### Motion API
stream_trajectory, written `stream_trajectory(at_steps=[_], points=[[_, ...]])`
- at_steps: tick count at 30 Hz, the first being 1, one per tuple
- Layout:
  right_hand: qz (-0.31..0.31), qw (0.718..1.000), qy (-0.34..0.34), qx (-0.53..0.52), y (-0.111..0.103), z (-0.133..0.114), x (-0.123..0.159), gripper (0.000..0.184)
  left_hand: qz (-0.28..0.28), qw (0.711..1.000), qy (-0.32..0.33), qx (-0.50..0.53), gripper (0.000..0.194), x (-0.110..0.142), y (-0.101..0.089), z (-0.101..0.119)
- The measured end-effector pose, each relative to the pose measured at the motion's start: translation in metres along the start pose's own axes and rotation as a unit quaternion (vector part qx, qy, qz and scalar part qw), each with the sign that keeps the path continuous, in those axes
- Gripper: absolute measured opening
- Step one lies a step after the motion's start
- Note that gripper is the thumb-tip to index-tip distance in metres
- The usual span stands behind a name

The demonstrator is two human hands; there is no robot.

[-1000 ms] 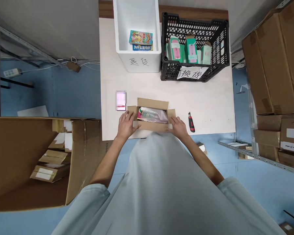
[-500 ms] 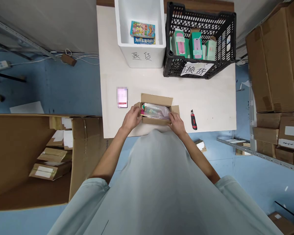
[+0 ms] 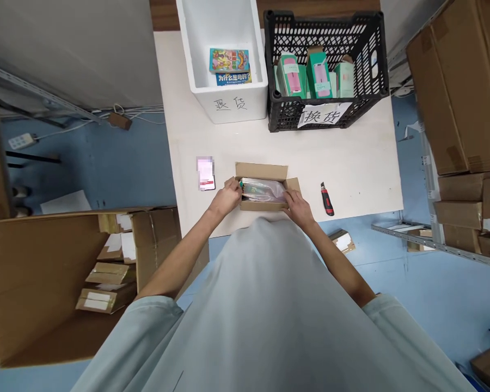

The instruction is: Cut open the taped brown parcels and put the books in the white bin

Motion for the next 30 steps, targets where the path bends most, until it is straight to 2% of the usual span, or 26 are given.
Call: stream_trajectory(at_steps=[2,6,8,14,18,25,30], points=[[-0.001,1.000,-0.002,-0.004,0.000,0.001,-0.001,0.065,-0.012,1.000,0.000,-0.008,0.038,-0.001,-0.004,0.002],[0.004,1.000,-0.012,-0.010,0.002,0.000,0.000,0.066,-0.021,0.998,-0.047,-0.027,0.060,-0.004,-0.009,0.007],[0.002,1.000,-0.013,-0.012,0.003,-0.001,0.000,0.065,-0.040,0.997,-0.060,-0.037,0.064,-0.008,-0.007,0.010],[-0.008,1.000,-0.006,-0.015,0.005,-0.002,0.000,0.063,-0.059,0.993,-0.076,-0.068,0.054,-0.024,-0.002,0.015],[-0.008,1.000,-0.016,-0.020,0.003,0.001,-0.002,0.062,-0.068,0.990,-0.088,-0.087,0.037,-0.030,-0.001,0.017],[0.002,0.999,-0.038,-0.001,0.008,0.000,-0.004,0.053,-0.059,0.992,-0.080,-0.072,0.033,-0.018,0.001,0.020],[0.020,0.999,-0.030,0.004,0.009,0.011,-0.001,0.043,-0.044,0.995,-0.069,-0.062,0.035,-0.006,-0.012,0.034]])
Point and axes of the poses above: each hand's wrist, its own x-axis away from the middle knuckle, its own y-axis out of the palm, z = x × y, the point moved 3 cm from there along -x, towards the middle knuckle
